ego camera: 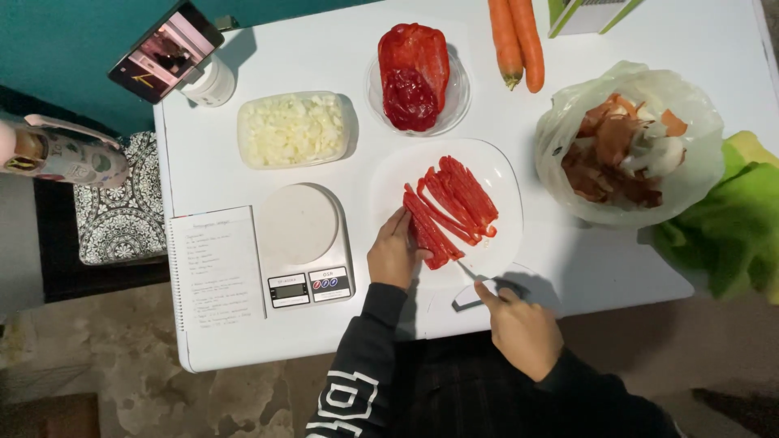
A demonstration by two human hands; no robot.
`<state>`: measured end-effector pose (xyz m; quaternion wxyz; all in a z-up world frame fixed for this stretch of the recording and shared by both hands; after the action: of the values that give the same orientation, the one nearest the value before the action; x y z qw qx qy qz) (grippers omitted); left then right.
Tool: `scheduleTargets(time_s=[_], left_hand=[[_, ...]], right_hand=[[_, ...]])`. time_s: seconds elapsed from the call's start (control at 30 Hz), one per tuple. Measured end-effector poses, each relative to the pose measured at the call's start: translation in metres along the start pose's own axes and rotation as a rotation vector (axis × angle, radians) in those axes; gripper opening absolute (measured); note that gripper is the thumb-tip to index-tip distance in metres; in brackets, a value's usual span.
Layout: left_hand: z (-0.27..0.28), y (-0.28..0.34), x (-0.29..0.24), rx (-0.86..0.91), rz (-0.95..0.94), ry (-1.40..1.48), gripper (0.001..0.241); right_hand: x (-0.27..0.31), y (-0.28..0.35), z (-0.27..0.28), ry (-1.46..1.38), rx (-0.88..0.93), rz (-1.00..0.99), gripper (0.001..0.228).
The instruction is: Chopping red bell peppers on a white plate in a food preparation area.
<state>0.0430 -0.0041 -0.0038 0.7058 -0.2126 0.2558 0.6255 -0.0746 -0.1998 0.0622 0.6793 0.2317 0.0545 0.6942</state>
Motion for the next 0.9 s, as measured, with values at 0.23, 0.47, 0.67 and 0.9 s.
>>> scheduleTargets(time_s=[0.23, 0.47, 0.67, 0.9], left_hand=[[-0.002, 0.006, 0.009, -0.017, -0.044, 0.075, 0.095], [0.005, 0.013, 0.004, -0.053, -0.087, 0.091, 0.081], [0.006, 0.014, 0.000, -0.028, -0.034, 0.119, 0.088], [-0.005, 0.012, 0.004, -0.005, 0.030, 0.046, 0.084]], right_hand=[[0.016, -0.022, 0.031, -0.196, -0.174, 0.048, 0.047], [0.043, -0.083, -0.001, -0.285, -0.309, 0.188, 0.049], [0.049, -0.097, -0.010, -0.299, -0.304, 0.225, 0.047], [0.051, -0.096, -0.018, -0.203, -0.334, 0.258, 0.051]])
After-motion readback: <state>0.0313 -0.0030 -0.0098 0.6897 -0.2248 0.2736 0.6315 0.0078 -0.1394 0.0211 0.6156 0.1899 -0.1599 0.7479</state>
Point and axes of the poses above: each hand's wrist, its own y-axis away from the middle knuckle, its own z-axis out of the back of the hand, x = y × z, the point moved 4 cm from there along -y, towards the middle knuckle, and after that the axes turned 3 degrees about -z, right-handed, at the moved point
